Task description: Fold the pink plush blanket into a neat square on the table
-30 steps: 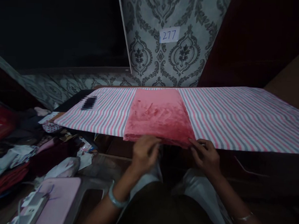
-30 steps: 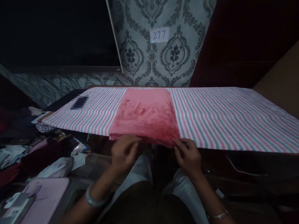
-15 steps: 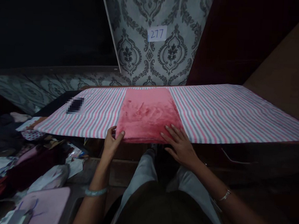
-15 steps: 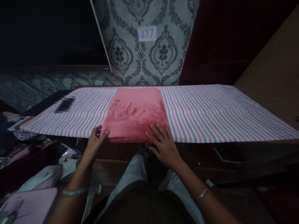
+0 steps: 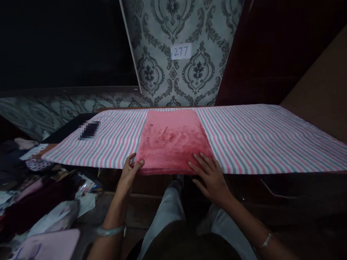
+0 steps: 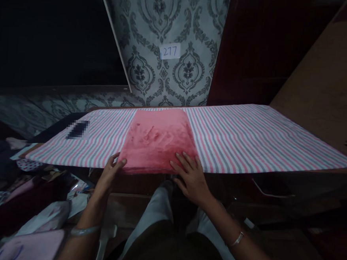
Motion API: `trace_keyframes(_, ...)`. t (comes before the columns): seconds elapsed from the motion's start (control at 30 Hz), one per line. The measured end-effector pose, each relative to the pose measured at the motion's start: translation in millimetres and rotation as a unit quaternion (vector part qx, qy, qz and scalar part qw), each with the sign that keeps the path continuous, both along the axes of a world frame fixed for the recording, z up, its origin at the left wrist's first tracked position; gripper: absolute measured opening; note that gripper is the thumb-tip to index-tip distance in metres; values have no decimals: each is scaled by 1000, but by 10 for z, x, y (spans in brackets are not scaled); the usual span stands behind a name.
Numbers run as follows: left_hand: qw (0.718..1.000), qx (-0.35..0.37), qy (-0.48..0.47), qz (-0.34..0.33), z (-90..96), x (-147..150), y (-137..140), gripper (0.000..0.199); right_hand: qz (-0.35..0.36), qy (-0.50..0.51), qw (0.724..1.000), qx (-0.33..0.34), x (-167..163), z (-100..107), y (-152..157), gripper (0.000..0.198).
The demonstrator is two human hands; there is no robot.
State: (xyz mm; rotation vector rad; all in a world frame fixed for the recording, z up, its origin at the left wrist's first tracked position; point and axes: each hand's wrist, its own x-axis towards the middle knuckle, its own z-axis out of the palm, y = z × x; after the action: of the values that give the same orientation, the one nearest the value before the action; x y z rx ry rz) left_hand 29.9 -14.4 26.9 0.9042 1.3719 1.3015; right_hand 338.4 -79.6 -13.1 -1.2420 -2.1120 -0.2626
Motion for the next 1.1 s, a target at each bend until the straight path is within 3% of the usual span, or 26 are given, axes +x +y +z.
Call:
trace_keyframes(0.13,998,19,-55,1,59,42,-3,87,-10,29,999,12,-294,206,15,63)
trace_keyframes(0.3,996,34,-75,-19,172,34,-1,89,66,11,998,-11,-1001,476,158,86)
trace_keyframes(0.43,997,45,-60,-13,200,-16,-7,82,68,-6,997,-38,-1499,488,287,101)
trace_keyframes(0.5,997,51,-59,-19,189,-33,3,80,48,-16,998,-41,-1646,417,368,98)
trace_keyframes(0.7,994,59,-81,-34,137,-80,88,74,8,-43,998,36,-1688,236,670,65)
trace_keyframes(0.8,992,92,-68,-57,45,-158,147,60,25,-43,998,46,-1606,353,757,60)
trace_keyframes(0.87,990,131,0,-59,-51,-220,210,59,41,-35,998,44,-1538,514,766,60)
trace_keyframes(0.97,956,237,168,-42,-192,-266,362,71,68,7,997,37,-1370,806,702,68)
trace_keyframes(1.1,837,381,392,-17,-260,-179,616,86,130,114,984,39,-933,1146,492,80)
